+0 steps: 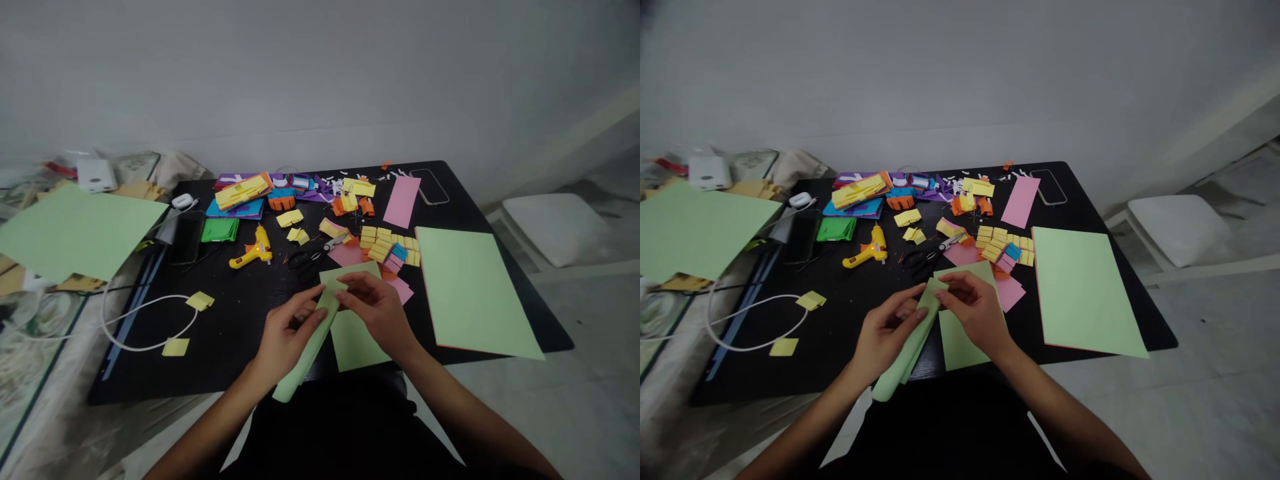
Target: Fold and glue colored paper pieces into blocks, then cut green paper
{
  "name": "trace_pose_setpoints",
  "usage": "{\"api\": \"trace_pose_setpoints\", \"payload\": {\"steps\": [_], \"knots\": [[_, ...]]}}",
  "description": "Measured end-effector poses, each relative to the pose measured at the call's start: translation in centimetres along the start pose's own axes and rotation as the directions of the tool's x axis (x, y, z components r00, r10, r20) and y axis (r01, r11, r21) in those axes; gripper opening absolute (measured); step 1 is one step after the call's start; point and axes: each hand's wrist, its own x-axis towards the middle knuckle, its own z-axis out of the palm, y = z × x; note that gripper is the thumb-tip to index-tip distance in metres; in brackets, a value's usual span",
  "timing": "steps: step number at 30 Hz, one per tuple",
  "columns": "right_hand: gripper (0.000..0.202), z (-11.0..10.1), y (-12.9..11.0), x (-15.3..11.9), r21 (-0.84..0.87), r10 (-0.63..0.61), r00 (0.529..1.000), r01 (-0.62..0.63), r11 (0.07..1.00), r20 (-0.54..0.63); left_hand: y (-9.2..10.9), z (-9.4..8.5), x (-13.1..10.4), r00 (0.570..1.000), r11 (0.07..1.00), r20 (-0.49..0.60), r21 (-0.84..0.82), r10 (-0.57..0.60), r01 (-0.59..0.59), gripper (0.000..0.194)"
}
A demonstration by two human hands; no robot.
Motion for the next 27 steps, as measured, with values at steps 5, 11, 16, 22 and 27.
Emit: {"api": "trace_pose_setpoints", "payload": {"steps": [5,11,16,22,27], "knots": [[0.022,0.9,-0.7,0.0,-0.085,-0.109,0.993,0.104,0.991,-0.054,0.2,0.3,0.0,0.997,0.998,-0.045,-0.006,0.064,-0.064,0.04],[0.013,1.7,-1.3,0.1,-0.152,-0.207,0.976,0.194,0.969,-0.075,0.4,0.2,0.0,0.987,0.992,-0.105,0.042,0.125,-0.121,0.043],[0.011,1.9,-1.8,0.3,-0.184,-0.236,0.969,0.219,0.958,-0.077,0.9,0.0,0.4,0.983,0.989,-0.113,0.059,0.142,-0.136,0.042],[0.01,2.4,-2.7,0.5,-0.179,-0.293,0.955,0.28,0.943,-0.05,1.5,-0.1,1.0,0.947,0.962,-0.193,0.149,0.255,-0.229,0.033],[0.012,2.5,-3.2,0.8,-0.182,-0.331,0.944,0.321,0.929,-0.022,2.4,-0.1,1.6,0.919,0.948,-0.248,0.162,0.306,-0.272,0.023]]}}
